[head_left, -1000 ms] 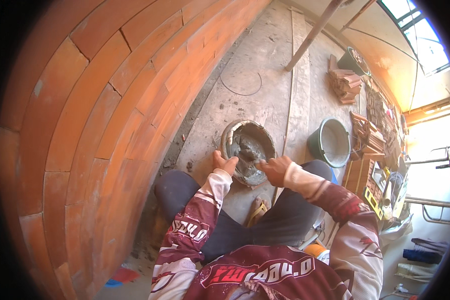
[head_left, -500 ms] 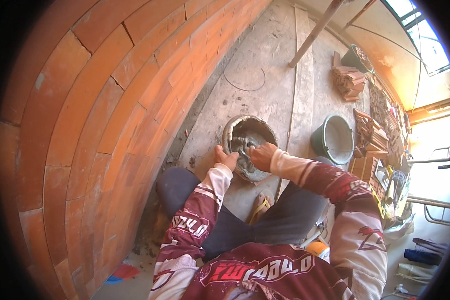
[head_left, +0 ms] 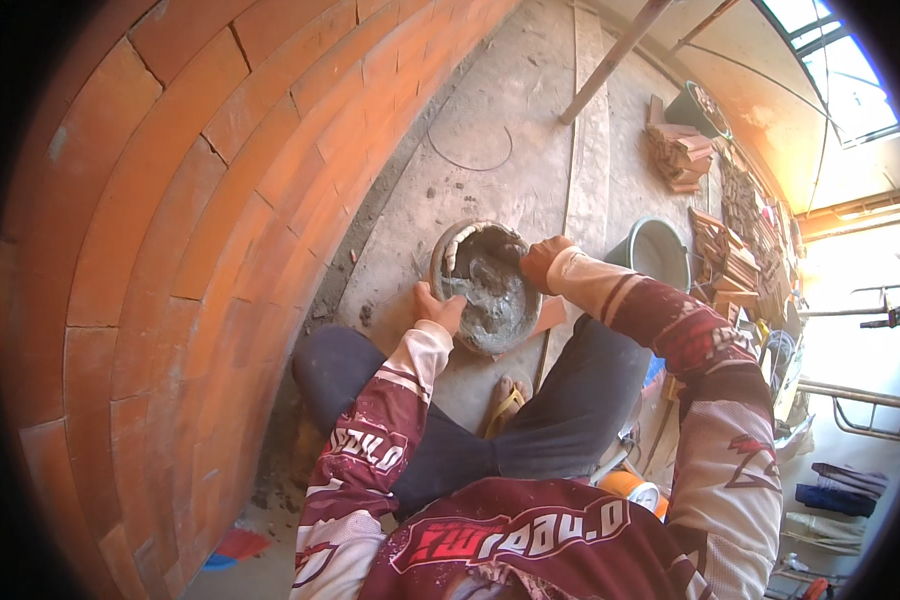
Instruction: The person mixes cement in a bucket using a trowel while sitting on the floor. Then, the person places rectangular terracotta tiles onto a wall, aligning them with existing tiles and adjusting their position.
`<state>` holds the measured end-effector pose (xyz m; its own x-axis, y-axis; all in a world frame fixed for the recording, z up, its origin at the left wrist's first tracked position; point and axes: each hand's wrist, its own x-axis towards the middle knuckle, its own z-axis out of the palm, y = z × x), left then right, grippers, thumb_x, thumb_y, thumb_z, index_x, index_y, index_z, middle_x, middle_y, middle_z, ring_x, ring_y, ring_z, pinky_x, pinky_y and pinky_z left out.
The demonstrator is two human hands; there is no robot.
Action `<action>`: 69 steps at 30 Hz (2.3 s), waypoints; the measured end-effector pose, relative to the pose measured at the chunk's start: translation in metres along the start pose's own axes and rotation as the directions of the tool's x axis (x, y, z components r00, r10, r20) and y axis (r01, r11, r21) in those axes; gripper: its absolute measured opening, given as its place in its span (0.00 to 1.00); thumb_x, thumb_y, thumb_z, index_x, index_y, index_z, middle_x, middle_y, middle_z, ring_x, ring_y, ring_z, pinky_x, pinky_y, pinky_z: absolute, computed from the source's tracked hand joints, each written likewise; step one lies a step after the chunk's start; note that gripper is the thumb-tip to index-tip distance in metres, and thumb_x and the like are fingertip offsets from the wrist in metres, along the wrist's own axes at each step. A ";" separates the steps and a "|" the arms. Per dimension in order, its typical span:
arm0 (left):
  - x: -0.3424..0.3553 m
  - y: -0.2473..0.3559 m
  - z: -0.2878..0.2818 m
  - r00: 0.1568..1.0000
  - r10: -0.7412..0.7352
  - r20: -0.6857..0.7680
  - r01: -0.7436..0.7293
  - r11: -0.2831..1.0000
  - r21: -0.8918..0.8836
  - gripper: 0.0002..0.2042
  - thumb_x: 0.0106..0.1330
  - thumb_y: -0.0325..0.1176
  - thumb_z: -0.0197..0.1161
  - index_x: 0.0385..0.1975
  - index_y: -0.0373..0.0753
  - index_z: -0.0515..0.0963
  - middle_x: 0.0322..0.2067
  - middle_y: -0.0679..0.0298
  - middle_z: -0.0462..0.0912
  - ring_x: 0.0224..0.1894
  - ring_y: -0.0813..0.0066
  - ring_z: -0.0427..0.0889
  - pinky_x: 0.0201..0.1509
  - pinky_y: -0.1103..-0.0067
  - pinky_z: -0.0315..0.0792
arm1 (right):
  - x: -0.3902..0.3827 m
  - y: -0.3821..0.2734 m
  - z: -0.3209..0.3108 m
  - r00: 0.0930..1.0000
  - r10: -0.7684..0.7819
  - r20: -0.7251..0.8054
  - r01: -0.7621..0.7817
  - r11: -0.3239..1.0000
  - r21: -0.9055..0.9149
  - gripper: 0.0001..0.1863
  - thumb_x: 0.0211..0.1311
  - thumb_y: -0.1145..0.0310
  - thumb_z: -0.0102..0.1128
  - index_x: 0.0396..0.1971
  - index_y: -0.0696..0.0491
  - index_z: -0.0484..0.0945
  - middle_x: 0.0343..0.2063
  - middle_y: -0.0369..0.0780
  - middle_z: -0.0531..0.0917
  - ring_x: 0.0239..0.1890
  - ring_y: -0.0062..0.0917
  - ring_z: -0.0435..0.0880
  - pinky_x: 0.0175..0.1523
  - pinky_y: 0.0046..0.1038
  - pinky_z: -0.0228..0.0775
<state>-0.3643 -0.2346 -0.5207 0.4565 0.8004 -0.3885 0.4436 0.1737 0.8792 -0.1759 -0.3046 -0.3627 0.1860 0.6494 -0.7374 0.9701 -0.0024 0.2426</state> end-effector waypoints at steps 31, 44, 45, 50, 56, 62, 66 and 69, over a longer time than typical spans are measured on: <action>0.016 -0.017 -0.009 0.995 -0.095 0.021 0.098 0.957 -0.273 0.15 0.44 0.28 0.61 0.31 0.32 0.66 0.29 0.58 0.71 0.31 0.70 0.72 0.38 0.73 0.69 | -0.003 -0.104 0.115 0.974 -0.203 -0.105 -0.205 -0.979 -0.009 0.20 0.65 0.56 0.47 0.44 0.59 0.69 0.21 0.34 0.72 0.15 0.16 0.67 0.19 0.19 0.57; 0.002 0.004 -0.006 0.996 -0.077 -0.041 0.073 0.993 -0.097 0.20 0.42 0.32 0.63 0.34 0.32 0.65 0.31 0.52 0.73 0.34 0.57 0.74 0.43 0.68 0.69 | -0.104 -0.051 0.082 0.996 0.010 0.091 -0.051 -0.763 0.645 0.19 0.65 0.58 0.46 0.46 0.58 0.70 0.18 0.37 0.73 0.09 0.21 0.70 0.14 0.25 0.64; 0.001 0.003 -0.006 0.996 -0.073 -0.045 0.069 0.993 -0.095 0.20 0.43 0.32 0.63 0.35 0.32 0.65 0.32 0.52 0.73 0.35 0.57 0.75 0.43 0.68 0.69 | -0.111 -0.048 0.069 0.993 0.086 0.076 -0.020 -0.518 0.855 0.19 0.65 0.59 0.47 0.46 0.58 0.70 0.19 0.39 0.74 0.12 0.23 0.73 0.17 0.27 0.66; -0.008 0.017 -0.005 0.999 -0.035 -0.040 0.032 0.996 -0.082 0.24 0.43 0.33 0.64 0.39 0.31 0.64 0.34 0.50 0.73 0.38 0.55 0.74 0.45 0.67 0.68 | -0.087 -0.050 0.066 0.815 0.253 -0.521 0.101 0.823 0.558 0.13 0.59 0.66 0.52 0.40 0.59 0.72 0.23 0.44 0.80 0.21 0.36 0.82 0.27 0.33 0.75; -0.014 0.024 0.012 0.998 0.051 -0.046 -0.054 0.995 -0.082 0.22 0.43 0.33 0.64 0.38 0.31 0.64 0.34 0.51 0.73 0.38 0.57 0.75 0.46 0.68 0.69 | -0.007 -0.076 0.050 0.975 0.141 -0.172 -0.028 0.847 0.531 0.13 0.53 0.74 0.48 0.38 0.63 0.71 0.30 0.51 0.82 0.37 0.42 0.84 0.39 0.39 0.76; -0.012 0.023 -0.009 0.998 0.003 -0.058 -0.010 0.993 -0.116 0.18 0.43 0.30 0.63 0.33 0.32 0.66 0.29 0.56 0.74 0.32 0.65 0.74 0.40 0.71 0.70 | -0.068 -0.047 0.017 0.965 -0.046 -0.259 0.121 0.952 0.282 0.12 0.52 0.73 0.51 0.39 0.56 0.74 0.28 0.46 0.82 0.33 0.39 0.84 0.37 0.37 0.77; -0.012 0.016 0.001 1.000 0.015 -0.001 -0.015 0.996 -0.084 0.20 0.43 0.30 0.63 0.34 0.32 0.64 0.33 0.53 0.72 0.36 0.60 0.74 0.44 0.68 0.68 | -0.058 -0.072 0.058 0.932 -0.034 -0.362 0.116 0.971 0.208 0.12 0.54 0.72 0.50 0.39 0.57 0.75 0.24 0.45 0.81 0.30 0.35 0.84 0.33 0.35 0.78; -0.018 0.026 0.004 0.999 0.040 0.023 -0.039 0.998 -0.041 0.21 0.43 0.31 0.63 0.36 0.32 0.65 0.34 0.52 0.72 0.37 0.58 0.74 0.46 0.68 0.68 | -0.018 -0.092 0.073 0.946 -0.072 -0.316 0.125 0.981 0.151 0.13 0.57 0.70 0.49 0.41 0.56 0.74 0.26 0.42 0.83 0.29 0.34 0.84 0.30 0.34 0.76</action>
<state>-0.3574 -0.2465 -0.4918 0.4914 0.7932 -0.3597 0.3940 0.1659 0.9040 -0.2569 -0.3721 -0.4175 0.0565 0.8549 -0.5157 0.9981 -0.0355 0.0504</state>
